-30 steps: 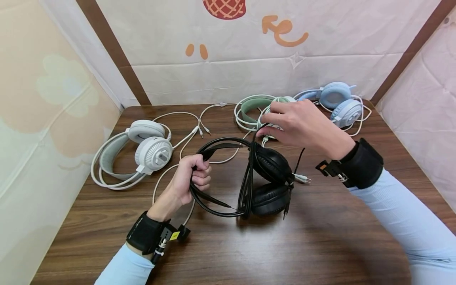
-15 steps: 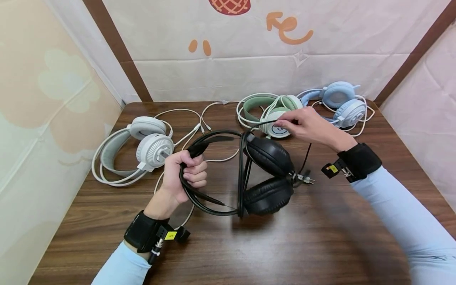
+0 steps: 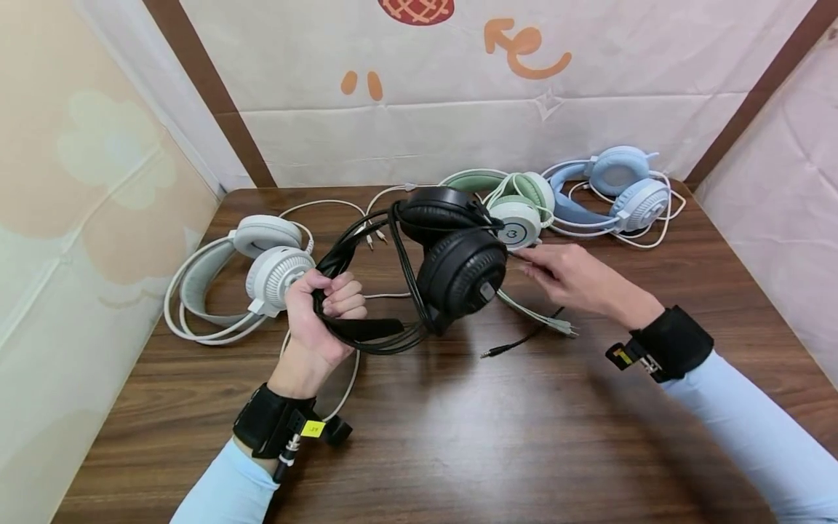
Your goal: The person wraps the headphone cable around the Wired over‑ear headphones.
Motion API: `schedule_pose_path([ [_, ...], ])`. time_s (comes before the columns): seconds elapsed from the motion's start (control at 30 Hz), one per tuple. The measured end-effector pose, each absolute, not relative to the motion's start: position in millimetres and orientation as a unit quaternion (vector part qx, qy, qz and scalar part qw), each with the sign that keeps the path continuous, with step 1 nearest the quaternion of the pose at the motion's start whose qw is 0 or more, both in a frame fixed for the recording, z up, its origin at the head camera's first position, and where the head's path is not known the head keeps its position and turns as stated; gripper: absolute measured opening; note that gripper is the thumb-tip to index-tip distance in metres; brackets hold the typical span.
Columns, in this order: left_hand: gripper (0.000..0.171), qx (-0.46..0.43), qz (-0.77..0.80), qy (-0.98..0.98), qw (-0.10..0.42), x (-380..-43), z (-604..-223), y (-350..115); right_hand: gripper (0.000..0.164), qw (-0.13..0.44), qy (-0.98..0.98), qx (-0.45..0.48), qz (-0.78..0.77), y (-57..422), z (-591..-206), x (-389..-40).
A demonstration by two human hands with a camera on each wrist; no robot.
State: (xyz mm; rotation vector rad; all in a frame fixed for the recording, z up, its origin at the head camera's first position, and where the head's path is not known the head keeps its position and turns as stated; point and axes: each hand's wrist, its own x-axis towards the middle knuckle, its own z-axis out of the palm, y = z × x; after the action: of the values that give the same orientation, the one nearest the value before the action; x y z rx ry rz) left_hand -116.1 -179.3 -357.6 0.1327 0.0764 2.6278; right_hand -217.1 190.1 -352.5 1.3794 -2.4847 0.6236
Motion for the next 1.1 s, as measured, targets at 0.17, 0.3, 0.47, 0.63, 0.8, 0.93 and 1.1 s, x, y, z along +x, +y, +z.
schedule_pose_path([
  [0.17,0.024,-0.015,0.979,0.003,0.205,-116,-358,-179,0.036,0.162,-0.829,0.514,0.149,174,-354,-190],
  [0.3,0.021,-0.021,0.979,-0.025,0.199,-116,-357,-181,0.029,0.175,-0.808,0.549,0.120,157,-358,-172],
  [0.47,0.018,-0.041,0.984,-0.021,0.173,-117,-355,-183,0.018,0.171,-0.782,0.580,0.152,144,-359,-151],
  [0.63,0.011,-0.089,0.986,0.017,0.141,-117,-357,-179,0.005,0.202,-0.756,0.600,0.164,132,-350,-137],
  [0.8,0.013,-0.118,0.987,0.048,0.097,-121,-356,-177,0.021,0.219,-0.745,0.610,0.158,127,-341,-123],
  [0.93,0.018,-0.129,0.987,0.076,0.057,-124,-354,-180,0.030,0.246,-0.739,0.614,0.132,126,-329,-114],
  [1.1,0.022,-0.140,0.982,0.120,0.050,-122,-354,-182,0.030,0.275,-0.730,0.619,0.093,130,-308,-114],
])
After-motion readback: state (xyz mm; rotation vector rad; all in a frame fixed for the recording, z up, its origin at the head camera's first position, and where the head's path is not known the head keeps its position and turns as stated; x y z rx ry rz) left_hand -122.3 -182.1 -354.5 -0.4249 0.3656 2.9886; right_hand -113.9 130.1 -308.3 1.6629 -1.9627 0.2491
